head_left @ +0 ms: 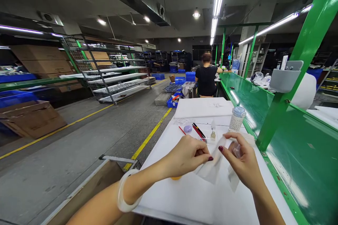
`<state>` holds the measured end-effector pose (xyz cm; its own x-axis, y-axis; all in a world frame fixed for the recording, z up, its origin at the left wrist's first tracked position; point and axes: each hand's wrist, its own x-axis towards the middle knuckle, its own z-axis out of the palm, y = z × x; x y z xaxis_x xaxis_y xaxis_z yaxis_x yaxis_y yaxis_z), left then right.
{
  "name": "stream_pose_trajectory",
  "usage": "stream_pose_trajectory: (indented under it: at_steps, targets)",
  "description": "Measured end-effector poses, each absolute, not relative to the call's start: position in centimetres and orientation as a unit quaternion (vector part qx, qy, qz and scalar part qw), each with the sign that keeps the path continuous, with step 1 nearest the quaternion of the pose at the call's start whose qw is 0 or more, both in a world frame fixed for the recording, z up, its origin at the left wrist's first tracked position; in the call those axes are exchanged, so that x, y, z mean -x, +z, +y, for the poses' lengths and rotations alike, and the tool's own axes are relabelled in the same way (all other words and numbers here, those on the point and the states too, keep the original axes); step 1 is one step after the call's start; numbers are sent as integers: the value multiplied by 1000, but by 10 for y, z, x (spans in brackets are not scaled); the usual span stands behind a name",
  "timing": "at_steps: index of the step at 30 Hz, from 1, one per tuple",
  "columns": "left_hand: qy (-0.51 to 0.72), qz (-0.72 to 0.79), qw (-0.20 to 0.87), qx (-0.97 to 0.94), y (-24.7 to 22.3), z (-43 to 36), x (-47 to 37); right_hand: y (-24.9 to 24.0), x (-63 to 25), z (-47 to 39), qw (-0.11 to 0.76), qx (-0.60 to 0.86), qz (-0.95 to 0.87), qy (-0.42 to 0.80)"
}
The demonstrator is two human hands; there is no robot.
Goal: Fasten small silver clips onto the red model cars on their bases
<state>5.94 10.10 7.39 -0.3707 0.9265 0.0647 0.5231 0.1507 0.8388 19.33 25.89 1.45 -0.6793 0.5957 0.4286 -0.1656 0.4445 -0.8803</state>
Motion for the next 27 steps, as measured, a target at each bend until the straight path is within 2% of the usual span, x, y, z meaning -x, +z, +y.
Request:
stream_pose_trajectory:
  at_steps: [2,3,7,9,17,23,27]
  targets:
    - [423,720,238,-497,74,101,-62,15,-196,252,413,192,-748,482]
    - [428,719,236,-495,74,101,-64,16,-198,248,403,200,-749,486]
    - [438,702,250,-503,74,102,-70,22,-202,234,234,123,-759,595]
    - [443,690,265,-507,75,103,-73,24,-202,231,198,100,-737,639]
    - [468,664,292,-505,76,104,-77,21,-205,236,133,95,-707,688]
    - [484,637,321,-507,74,105,-80,19,-204,236,150,89,-680,713]
    - [485,624,352,-501,70,107,-81,18,-205,234,125,65,-667,732]
